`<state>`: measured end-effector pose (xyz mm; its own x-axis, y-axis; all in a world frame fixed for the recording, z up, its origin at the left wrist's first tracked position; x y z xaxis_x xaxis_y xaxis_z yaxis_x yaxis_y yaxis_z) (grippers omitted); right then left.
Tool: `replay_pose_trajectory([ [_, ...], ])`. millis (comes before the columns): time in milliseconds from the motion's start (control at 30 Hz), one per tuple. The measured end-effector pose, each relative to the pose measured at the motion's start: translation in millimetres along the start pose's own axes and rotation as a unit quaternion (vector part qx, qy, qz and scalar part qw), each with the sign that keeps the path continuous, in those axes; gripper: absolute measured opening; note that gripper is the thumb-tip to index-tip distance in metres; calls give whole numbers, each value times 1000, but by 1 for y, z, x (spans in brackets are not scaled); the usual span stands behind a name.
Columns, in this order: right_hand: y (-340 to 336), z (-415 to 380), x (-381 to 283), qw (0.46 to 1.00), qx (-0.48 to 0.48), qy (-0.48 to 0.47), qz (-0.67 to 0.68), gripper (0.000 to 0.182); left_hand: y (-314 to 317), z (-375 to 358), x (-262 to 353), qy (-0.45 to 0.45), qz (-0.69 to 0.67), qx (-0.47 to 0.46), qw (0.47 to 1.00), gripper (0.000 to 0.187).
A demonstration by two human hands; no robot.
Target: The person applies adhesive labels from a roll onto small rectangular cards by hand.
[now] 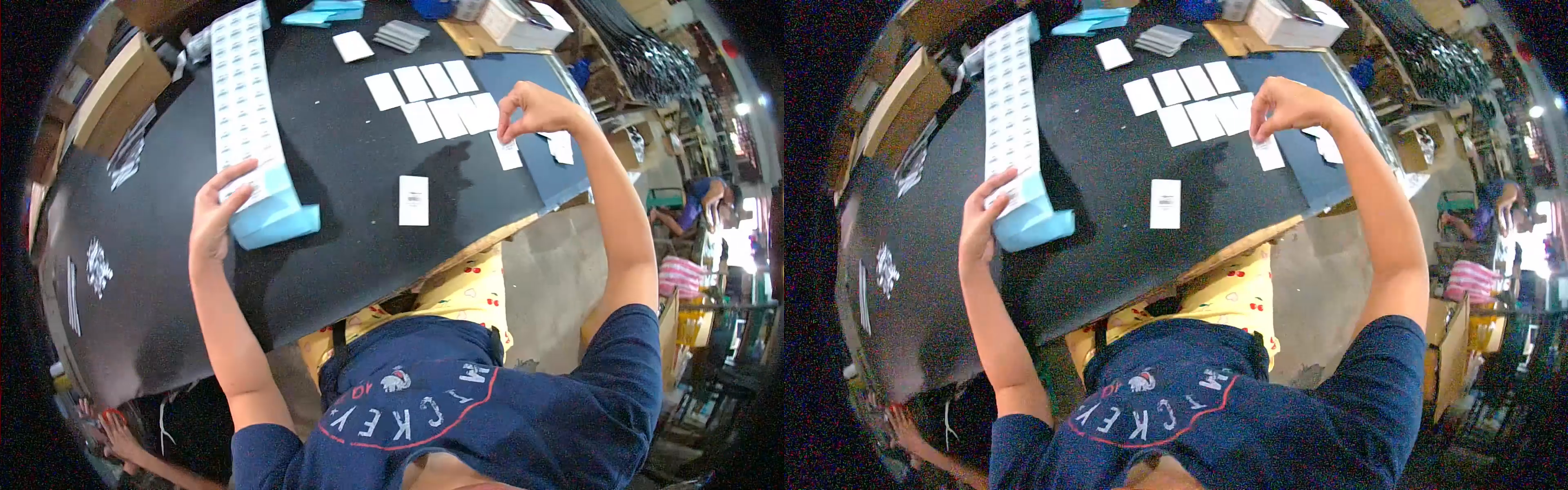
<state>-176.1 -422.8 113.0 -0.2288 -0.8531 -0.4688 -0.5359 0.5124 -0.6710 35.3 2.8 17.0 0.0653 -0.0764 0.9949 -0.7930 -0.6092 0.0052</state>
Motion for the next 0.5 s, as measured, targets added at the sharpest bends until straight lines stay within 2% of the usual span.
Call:
replay_pose_trajectory([
  [100, 8, -10, 37, 1000, 8, 0, 10, 17, -8, 2, -11, -5, -66, -2, 998, 41],
  [167, 16, -10, 44, 999, 19, 6, 37, 11, -12, 4, -18, -3, -72, -4, 997, 43],
  [333, 28, -3, 58, 996, 29, -18, 87, 11, -19, 5, -28, 5, -79, -6, 997, 55],
  [433, 31, -1, 64, 996, 52, -53, 57, 11, -22, 5, -29, -2, -71, -4, 997, 57],
  [500, 32, 0, 64, 996, 51, -39, 67, 11, -21, 4, -29, -5, -72, -5, 997, 57],
])
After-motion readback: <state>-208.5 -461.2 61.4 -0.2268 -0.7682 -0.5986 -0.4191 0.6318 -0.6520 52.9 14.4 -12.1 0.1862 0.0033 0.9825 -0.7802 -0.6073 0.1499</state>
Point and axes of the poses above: each hand's wrist, its own z-axis towards the middle knuckle, its own y-axis out of the palm, x = y × z, the point moved 1 cm from there along z, towards the middle knuckle, and after that the axes turned 11 degrees about -x, right-handed, at the moved point
